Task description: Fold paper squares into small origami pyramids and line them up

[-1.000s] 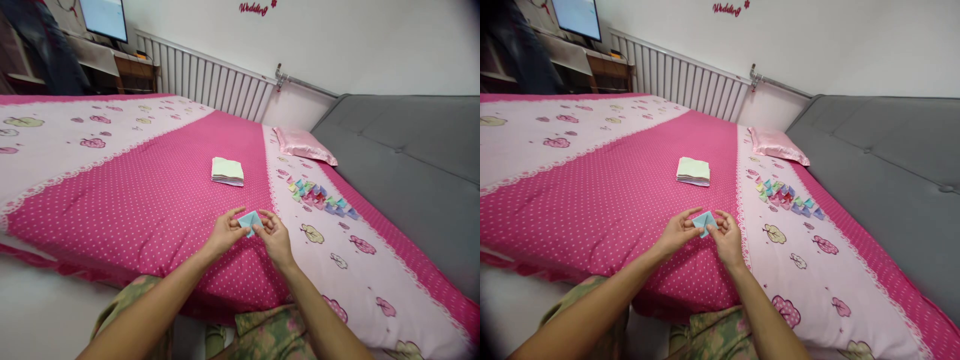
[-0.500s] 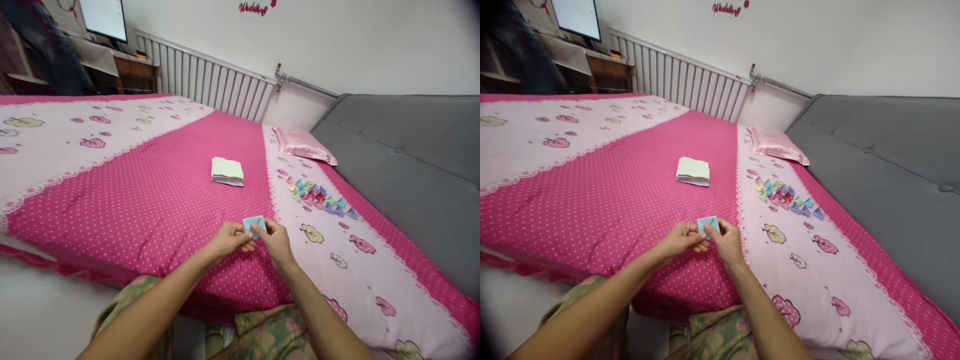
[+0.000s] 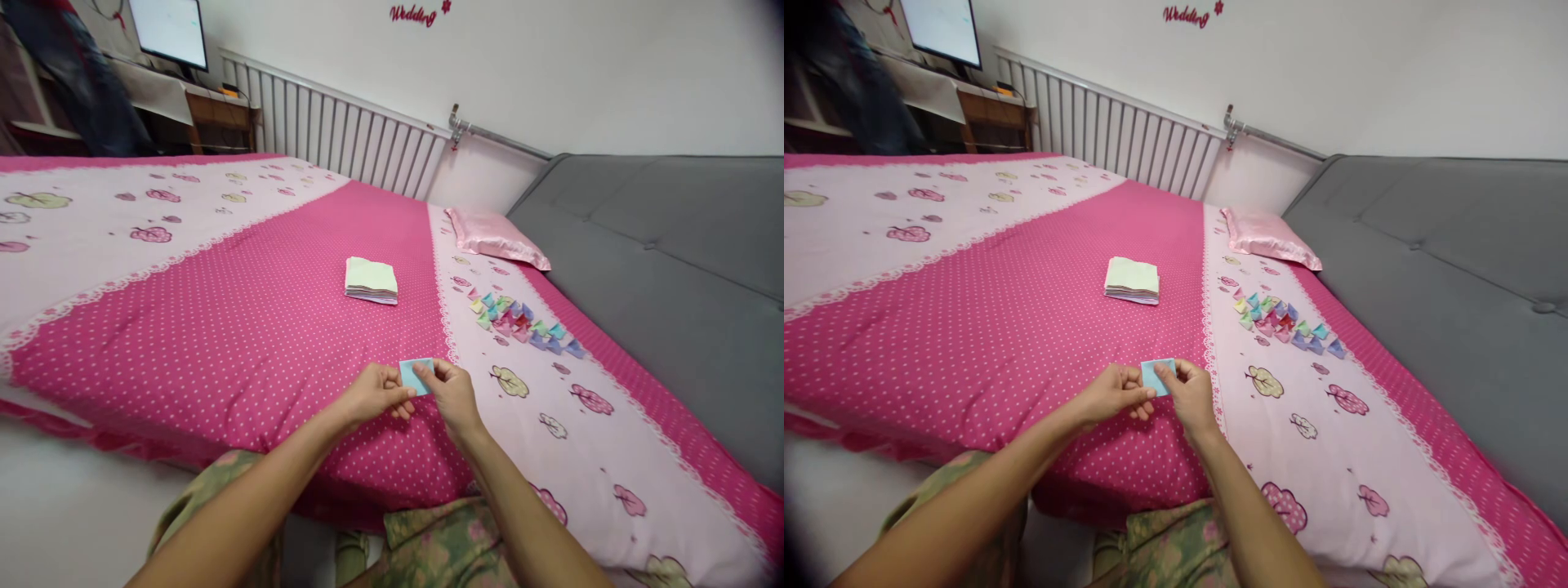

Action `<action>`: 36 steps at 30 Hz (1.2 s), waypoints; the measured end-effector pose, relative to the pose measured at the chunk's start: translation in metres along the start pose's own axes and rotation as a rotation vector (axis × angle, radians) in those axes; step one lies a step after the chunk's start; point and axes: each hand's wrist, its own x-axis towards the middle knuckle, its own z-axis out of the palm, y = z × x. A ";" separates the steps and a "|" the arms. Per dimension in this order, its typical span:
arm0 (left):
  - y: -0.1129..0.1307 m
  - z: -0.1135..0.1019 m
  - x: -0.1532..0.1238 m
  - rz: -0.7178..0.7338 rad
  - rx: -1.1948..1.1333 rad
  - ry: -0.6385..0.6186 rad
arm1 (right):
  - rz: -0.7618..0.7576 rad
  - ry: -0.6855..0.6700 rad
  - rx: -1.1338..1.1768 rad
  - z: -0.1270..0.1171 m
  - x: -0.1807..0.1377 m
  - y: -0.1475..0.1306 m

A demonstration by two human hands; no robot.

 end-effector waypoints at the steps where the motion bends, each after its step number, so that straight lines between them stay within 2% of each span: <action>1: 0.000 0.000 0.000 -0.001 0.002 -0.004 | 0.003 0.005 -0.001 0.000 0.000 0.000; 24: 0.000 0.003 -0.002 -0.022 0.058 -0.030 | -0.016 0.076 -0.003 0.004 -0.003 0.002; 31: 0.000 0.003 -0.002 -0.017 0.060 -0.033 | 0.008 0.068 -0.013 0.004 -0.003 0.002; 36: -0.003 0.001 0.001 -0.002 0.066 -0.043 | -0.028 0.040 -0.034 0.003 -0.001 0.003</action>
